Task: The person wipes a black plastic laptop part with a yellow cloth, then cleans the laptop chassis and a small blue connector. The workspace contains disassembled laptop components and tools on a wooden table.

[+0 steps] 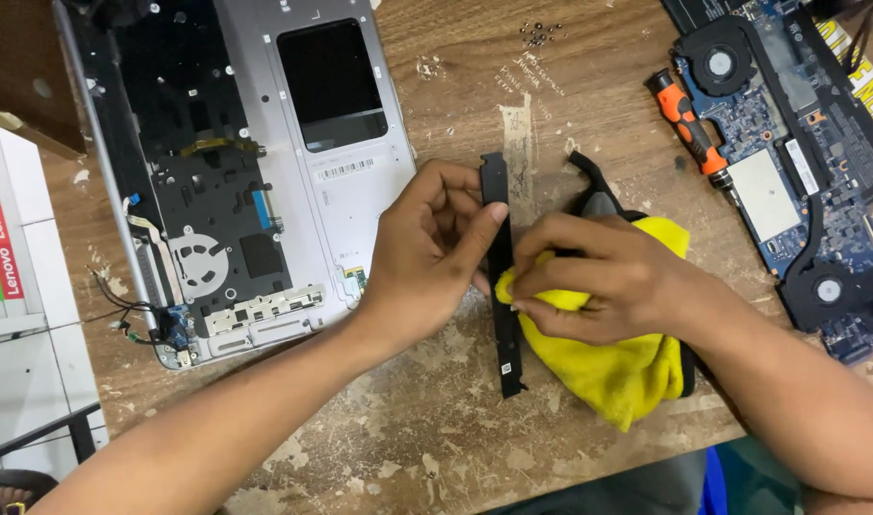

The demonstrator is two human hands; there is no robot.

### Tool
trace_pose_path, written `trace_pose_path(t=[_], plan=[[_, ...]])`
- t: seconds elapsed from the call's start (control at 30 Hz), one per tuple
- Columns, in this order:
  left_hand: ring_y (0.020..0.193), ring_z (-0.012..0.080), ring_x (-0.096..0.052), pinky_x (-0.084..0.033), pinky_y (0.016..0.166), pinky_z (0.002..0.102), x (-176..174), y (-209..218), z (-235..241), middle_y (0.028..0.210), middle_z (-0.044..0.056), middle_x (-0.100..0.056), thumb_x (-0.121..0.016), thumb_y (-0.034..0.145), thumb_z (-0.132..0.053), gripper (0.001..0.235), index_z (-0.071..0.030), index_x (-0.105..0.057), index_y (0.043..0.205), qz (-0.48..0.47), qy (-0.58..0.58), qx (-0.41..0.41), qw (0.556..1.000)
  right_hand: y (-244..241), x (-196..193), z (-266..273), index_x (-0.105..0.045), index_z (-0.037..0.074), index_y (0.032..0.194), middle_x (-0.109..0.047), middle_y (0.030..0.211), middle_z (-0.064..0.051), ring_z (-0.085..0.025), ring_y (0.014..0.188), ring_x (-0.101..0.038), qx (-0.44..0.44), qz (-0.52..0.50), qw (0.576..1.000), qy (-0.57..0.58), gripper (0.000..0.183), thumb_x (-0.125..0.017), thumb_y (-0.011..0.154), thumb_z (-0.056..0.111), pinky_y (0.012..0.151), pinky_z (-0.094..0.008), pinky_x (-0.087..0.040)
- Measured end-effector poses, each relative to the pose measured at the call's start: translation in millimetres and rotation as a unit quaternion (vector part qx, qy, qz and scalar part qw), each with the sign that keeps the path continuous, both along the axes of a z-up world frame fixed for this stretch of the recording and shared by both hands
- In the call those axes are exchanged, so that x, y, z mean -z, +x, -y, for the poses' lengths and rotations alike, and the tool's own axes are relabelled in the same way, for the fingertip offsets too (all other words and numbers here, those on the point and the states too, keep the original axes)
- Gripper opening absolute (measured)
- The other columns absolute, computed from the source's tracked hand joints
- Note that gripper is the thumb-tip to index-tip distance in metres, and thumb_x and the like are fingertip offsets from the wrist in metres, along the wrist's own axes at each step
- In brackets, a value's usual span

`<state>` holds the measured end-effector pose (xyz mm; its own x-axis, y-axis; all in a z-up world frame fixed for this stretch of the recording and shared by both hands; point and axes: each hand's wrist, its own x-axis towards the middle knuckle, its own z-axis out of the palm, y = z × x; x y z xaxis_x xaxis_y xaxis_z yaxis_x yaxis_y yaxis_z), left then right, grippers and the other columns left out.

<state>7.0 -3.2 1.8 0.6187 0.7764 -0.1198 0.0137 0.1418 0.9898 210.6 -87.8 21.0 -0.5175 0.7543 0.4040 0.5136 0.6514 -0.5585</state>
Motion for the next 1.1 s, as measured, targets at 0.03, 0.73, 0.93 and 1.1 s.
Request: trace_pose_path(t=[0.03,0.73,0.93,1.1], plan=[[0.064,0.013,-0.066,-0.066,0.042,0.024,-1,0,0,0.085,0.004,-0.063,-0.072,0.104,-0.013,0.016,-0.007,-0.062,0.117,0.0,-0.001,0.0,1.0,3,-1,1,-0.071,0.007,0.101,-0.065,0.105,-0.014,-0.026,0.075,-0.067,0.0,0.0,1.0,-0.001,0.007,-0.074,0.102,0.013,0.066,-0.033,-0.053],[0.06,0.0142,-0.065,-0.066,0.04,0.025,-5,2,-2,0.086,0.005,-0.064,-0.073,0.104,-0.009,0.018,-0.006,-0.062,0.118,-0.032,-0.03,-0.001,0.999,7,-4,-2,-0.073,0.007,0.099,-0.063,0.106,-0.012,-0.026,0.083,-0.069,-0.002,0.02,0.998,-0.057,0.002,-0.071,0.1,0.008,0.069,-0.035,-0.053],[0.062,0.0149,-0.067,-0.068,0.042,0.026,-2,1,0,0.087,0.006,-0.066,-0.072,0.104,-0.009,0.018,-0.006,-0.063,0.12,-0.013,-0.021,-0.003,1.0,10,-3,-3,-0.066,0.012,0.088,-0.063,0.097,-0.005,-0.025,0.057,-0.054,-0.012,0.062,0.998,-0.032,0.008,-0.066,0.096,0.01,0.047,-0.036,-0.039],[0.066,0.0124,-0.063,-0.067,0.041,0.027,-5,1,1,0.085,0.004,-0.063,-0.072,0.104,-0.011,0.017,-0.008,-0.061,0.117,-0.011,-0.02,-0.01,1.0,1,-5,5,-0.068,0.009,0.085,-0.067,0.088,-0.012,-0.023,0.066,-0.068,-0.007,-0.061,0.998,0.016,0.012,-0.069,0.093,0.018,0.055,-0.031,-0.05]])
